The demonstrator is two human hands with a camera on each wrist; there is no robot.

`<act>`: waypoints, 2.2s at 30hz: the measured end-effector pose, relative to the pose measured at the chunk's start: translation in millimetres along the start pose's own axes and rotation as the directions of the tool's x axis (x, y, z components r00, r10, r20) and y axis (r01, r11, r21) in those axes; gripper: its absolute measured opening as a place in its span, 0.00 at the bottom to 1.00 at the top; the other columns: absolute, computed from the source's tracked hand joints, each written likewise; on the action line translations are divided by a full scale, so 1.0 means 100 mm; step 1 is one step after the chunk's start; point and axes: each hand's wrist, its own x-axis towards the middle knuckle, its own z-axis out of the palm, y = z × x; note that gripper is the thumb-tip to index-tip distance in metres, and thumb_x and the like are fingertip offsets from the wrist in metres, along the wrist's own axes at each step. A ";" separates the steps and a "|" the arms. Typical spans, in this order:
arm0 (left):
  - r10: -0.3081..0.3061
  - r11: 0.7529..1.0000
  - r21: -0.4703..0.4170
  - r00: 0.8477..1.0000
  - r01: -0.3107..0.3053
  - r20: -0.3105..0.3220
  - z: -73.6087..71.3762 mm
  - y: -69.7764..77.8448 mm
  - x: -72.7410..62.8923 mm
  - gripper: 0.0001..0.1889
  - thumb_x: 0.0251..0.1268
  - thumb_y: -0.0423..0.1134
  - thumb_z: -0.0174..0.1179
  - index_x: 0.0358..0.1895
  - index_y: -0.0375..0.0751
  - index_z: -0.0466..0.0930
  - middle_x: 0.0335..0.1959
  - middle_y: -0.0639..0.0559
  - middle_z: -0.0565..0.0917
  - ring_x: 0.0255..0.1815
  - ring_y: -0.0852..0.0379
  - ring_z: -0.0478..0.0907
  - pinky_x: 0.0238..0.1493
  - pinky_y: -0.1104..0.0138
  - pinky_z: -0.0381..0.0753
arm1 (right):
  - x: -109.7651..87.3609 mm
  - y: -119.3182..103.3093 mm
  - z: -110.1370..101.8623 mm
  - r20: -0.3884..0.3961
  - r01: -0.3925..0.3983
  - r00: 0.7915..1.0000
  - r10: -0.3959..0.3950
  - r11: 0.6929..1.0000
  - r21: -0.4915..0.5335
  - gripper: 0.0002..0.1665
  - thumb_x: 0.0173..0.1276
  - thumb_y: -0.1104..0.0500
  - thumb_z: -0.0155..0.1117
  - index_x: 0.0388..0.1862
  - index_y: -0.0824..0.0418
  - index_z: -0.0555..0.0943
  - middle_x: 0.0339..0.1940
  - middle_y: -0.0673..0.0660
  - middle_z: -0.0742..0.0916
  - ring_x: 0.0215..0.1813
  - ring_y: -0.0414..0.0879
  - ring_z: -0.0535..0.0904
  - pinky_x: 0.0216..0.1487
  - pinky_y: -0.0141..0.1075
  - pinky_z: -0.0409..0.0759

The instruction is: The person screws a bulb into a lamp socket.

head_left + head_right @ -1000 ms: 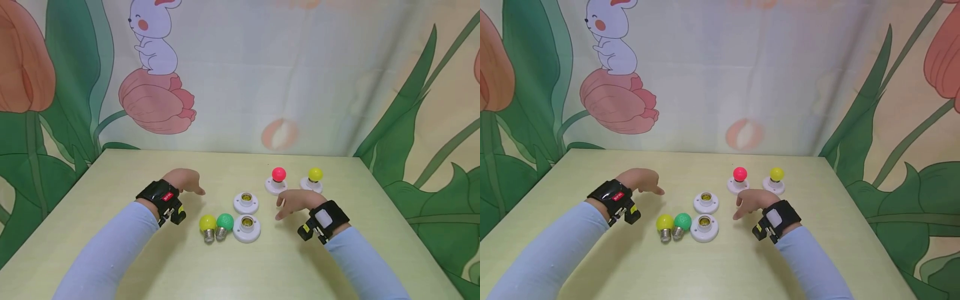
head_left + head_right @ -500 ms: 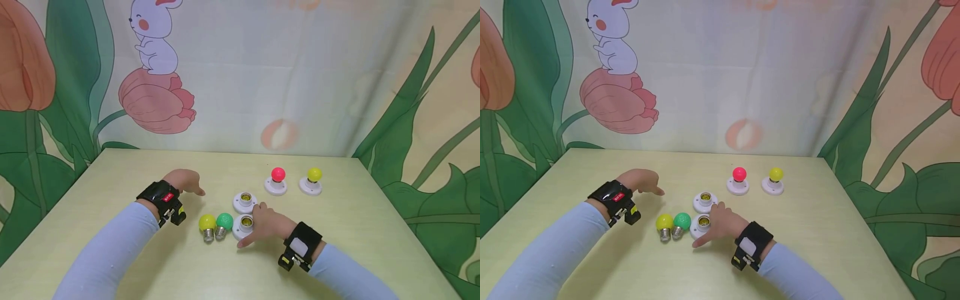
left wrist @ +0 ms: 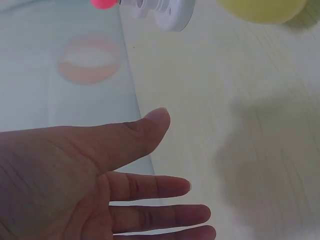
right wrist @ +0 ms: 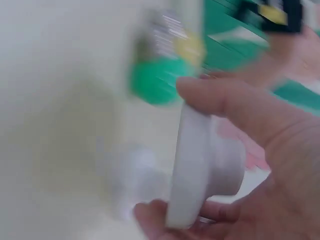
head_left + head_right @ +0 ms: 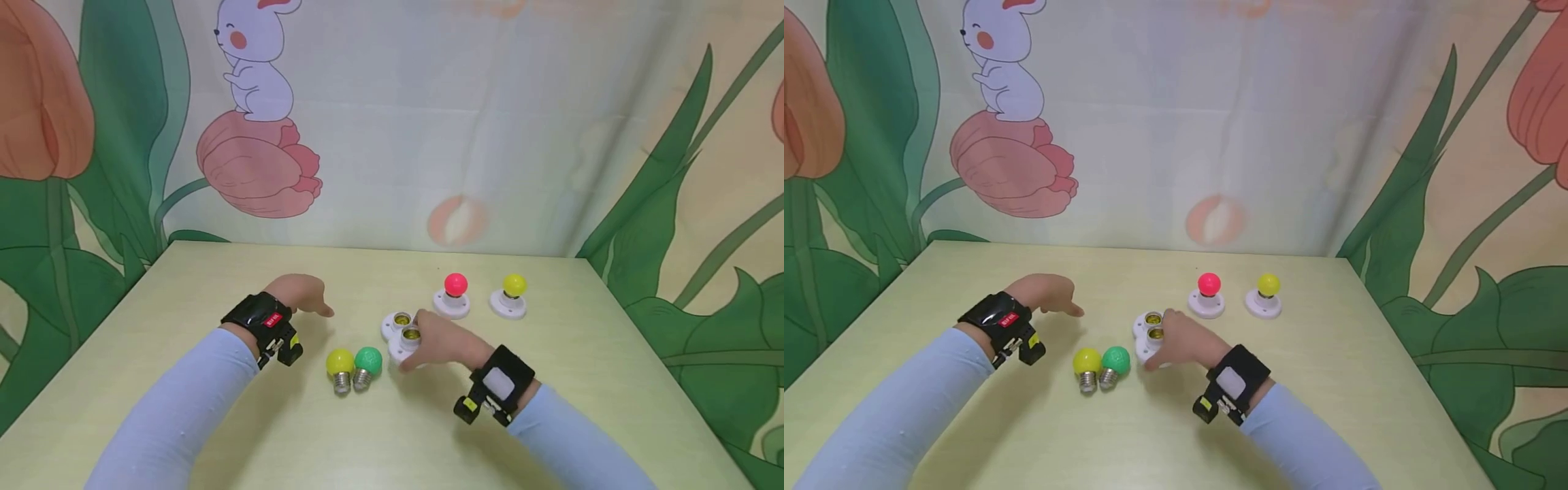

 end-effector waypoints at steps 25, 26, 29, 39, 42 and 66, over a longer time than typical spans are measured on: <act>0.197 0.980 0.034 0.978 -0.195 -0.074 0.02 0.56 -0.28 0.20 0.63 0.54 0.62 0.41 0.38 0.80 0.32 0.51 0.81 0.35 0.53 0.77 0.40 0.60 0.78 | 0.38 0.46 -0.26 -0.260 0.131 0.965 -0.043 0.934 0.334 0.52 0.46 0.51 0.82 0.69 0.62 0.68 0.64 0.59 0.77 0.62 0.53 0.74 0.61 0.47 0.74; 0.211 0.977 0.037 0.974 -0.209 -0.081 0.05 0.64 -0.32 0.19 0.62 0.55 0.63 0.38 0.40 0.80 0.30 0.52 0.79 0.33 0.54 0.75 0.37 0.61 0.76 | 0.38 0.46 -0.26 -0.260 0.134 0.965 -0.045 0.932 0.336 0.52 0.46 0.51 0.82 0.69 0.62 0.68 0.64 0.58 0.77 0.62 0.53 0.74 0.61 0.47 0.74; 0.216 0.976 0.043 0.973 -0.213 -0.077 0.19 0.81 -0.41 0.19 0.59 0.57 0.64 0.31 0.44 0.78 0.26 0.54 0.76 0.30 0.57 0.72 0.32 0.64 0.72 | 0.38 0.46 -0.26 -0.259 0.146 0.964 -0.055 0.927 0.346 0.52 0.47 0.51 0.81 0.69 0.63 0.67 0.64 0.58 0.77 0.62 0.53 0.74 0.61 0.46 0.74; 0.233 0.973 0.019 0.965 -0.232 -0.117 0.50 0.92 -0.36 0.17 0.54 0.52 0.70 0.28 0.45 0.76 0.23 0.57 0.75 0.25 0.60 0.69 0.26 0.68 0.69 | 0.37 0.51 -0.18 -0.239 0.157 0.969 -0.066 0.910 0.384 0.51 0.48 0.51 0.81 0.69 0.62 0.67 0.63 0.57 0.76 0.62 0.51 0.74 0.60 0.46 0.75; 0.264 0.959 -0.051 0.941 -0.280 -0.210 0.31 0.91 -0.38 0.17 0.54 0.52 0.70 0.34 0.43 0.79 0.26 0.56 0.78 0.27 0.59 0.72 0.27 0.68 0.72 | 0.36 0.53 -0.17 -0.241 0.166 0.968 -0.074 0.907 0.387 0.51 0.48 0.52 0.81 0.69 0.63 0.67 0.63 0.58 0.76 0.62 0.52 0.74 0.61 0.46 0.75; 0.398 0.782 -0.049 0.559 -0.621 -0.727 0.14 1.10 -0.21 0.25 0.61 0.34 0.65 0.62 0.41 0.72 0.56 0.47 0.77 0.58 0.52 0.77 0.60 0.62 0.76 | 0.34 0.46 -0.14 -0.285 0.325 0.932 -0.222 0.861 0.391 0.37 0.49 0.55 0.80 0.58 0.55 0.74 0.51 0.53 0.83 0.52 0.47 0.79 0.55 0.42 0.78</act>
